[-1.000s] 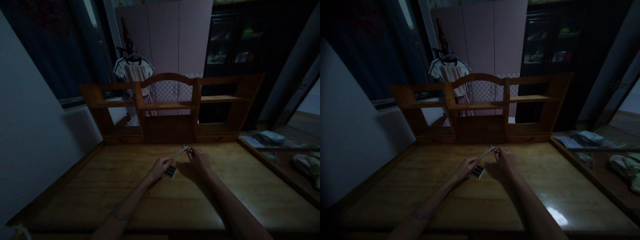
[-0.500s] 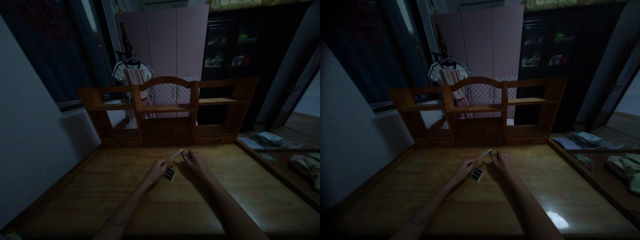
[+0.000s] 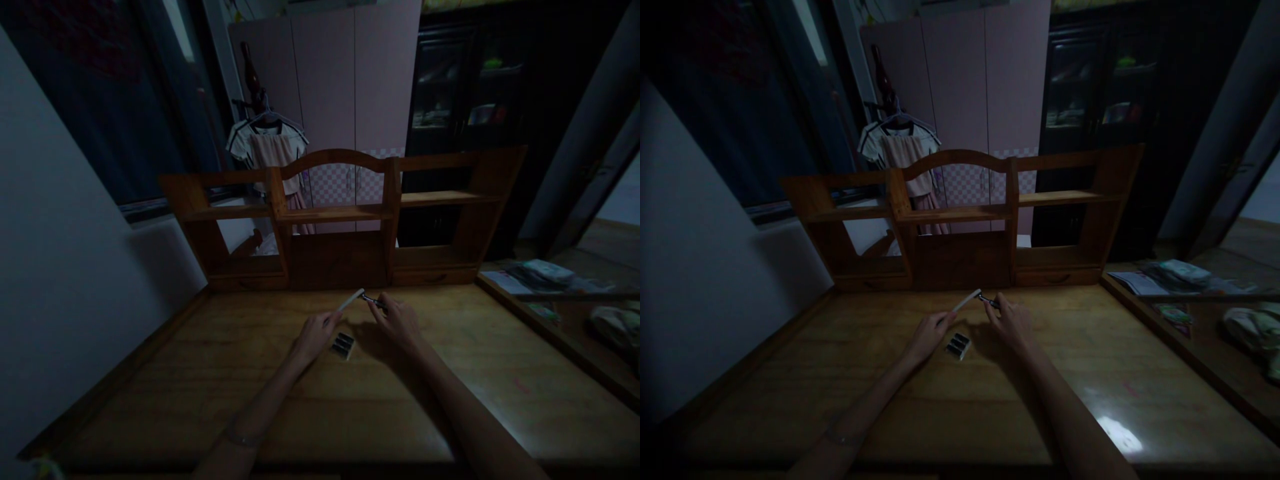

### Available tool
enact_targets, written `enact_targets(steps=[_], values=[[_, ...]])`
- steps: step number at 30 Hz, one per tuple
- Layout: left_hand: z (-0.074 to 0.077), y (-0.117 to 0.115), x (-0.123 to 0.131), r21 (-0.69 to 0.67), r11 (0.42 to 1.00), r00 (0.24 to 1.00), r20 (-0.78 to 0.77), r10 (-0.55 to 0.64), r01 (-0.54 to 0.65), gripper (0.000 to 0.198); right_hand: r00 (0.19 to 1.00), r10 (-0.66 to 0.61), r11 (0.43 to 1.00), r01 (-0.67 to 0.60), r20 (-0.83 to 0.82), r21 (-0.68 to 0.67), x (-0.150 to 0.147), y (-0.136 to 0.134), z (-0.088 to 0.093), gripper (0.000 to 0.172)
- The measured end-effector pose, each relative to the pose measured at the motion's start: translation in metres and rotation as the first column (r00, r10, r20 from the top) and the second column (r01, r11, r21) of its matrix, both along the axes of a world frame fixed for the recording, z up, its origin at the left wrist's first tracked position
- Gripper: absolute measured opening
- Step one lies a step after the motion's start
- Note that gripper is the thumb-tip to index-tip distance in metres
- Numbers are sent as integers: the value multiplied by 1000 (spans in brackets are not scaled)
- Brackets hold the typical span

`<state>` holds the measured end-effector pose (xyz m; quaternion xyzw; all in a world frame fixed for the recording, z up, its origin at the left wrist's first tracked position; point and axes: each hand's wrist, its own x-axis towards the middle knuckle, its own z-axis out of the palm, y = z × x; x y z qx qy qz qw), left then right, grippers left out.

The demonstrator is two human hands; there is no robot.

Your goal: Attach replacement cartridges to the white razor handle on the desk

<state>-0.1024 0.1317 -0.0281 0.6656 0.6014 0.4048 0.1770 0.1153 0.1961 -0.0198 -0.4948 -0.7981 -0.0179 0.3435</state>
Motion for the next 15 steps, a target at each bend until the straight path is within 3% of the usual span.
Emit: enact_targets(steps=[4,10,15], values=[[3,0,-2,18,998,998,6,62,-62,54,999,17,1000,-17,-27,-1,-1,-3,3,38],[3,-3,3,28,999,999,-19,-46,46,54,1000,18,1000,-18,-21,9,0,-4,2,37],[1,-1,3,42,998,999,-13,41,-41,54,999,32,999,-32,-17,6,0,-3,0,37]])
